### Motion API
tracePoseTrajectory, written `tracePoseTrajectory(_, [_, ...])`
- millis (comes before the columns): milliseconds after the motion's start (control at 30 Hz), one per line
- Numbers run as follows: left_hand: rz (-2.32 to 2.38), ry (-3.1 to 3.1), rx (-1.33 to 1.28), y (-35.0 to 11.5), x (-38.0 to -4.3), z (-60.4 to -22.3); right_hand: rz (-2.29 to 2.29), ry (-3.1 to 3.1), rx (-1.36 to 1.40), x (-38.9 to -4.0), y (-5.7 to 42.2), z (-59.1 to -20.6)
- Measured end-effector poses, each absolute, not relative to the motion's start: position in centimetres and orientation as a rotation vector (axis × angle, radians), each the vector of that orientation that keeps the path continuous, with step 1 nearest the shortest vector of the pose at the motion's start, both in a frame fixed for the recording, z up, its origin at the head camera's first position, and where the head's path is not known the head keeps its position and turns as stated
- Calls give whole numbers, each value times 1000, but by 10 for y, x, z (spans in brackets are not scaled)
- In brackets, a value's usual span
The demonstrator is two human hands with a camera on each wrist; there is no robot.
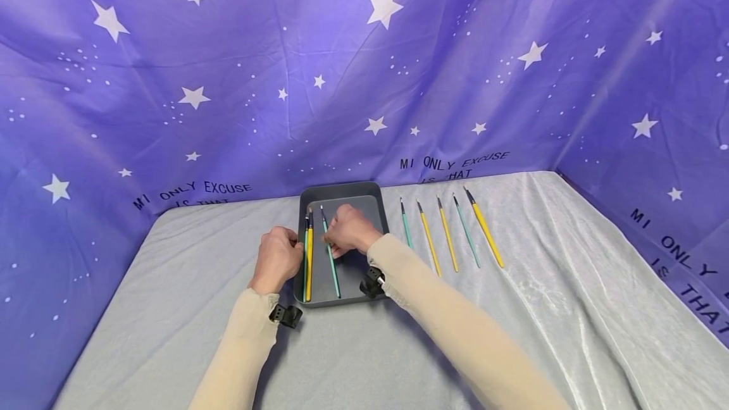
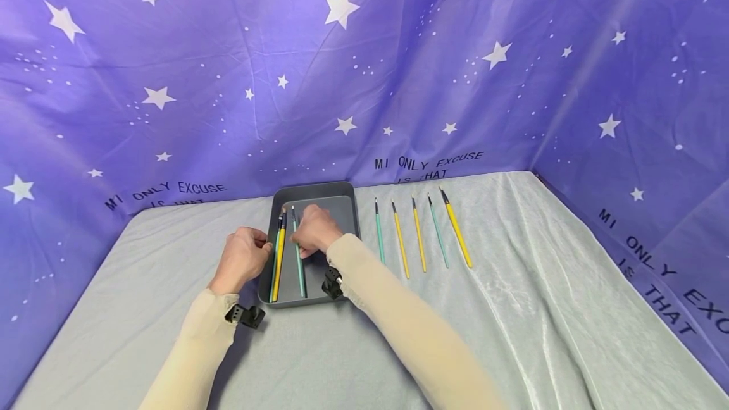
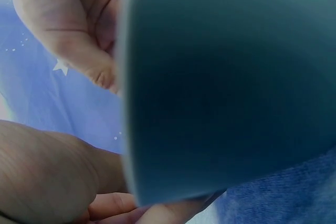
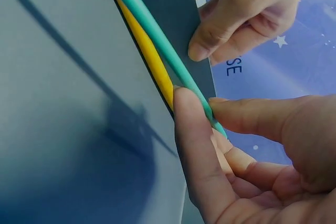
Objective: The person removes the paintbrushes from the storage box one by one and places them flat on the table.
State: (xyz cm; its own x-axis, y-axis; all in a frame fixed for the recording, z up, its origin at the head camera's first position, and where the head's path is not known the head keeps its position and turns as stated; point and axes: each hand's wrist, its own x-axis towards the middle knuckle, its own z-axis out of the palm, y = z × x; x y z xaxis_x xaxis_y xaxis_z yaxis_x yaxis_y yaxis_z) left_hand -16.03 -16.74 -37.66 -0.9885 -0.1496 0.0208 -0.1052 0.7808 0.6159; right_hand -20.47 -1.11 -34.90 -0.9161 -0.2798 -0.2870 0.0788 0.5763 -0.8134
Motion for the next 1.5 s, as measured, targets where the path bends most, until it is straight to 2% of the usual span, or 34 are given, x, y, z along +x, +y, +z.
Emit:
tracePoseTrajectory(867, [-1025, -2888, 228, -166, -160, -376, -1446, 2340, -274, -198, 35, -348])
tracePoseTrajectory(1500, [-1021, -2894, 221, -167, -160, -376, -1583, 2294, -168, -200, 71, -347])
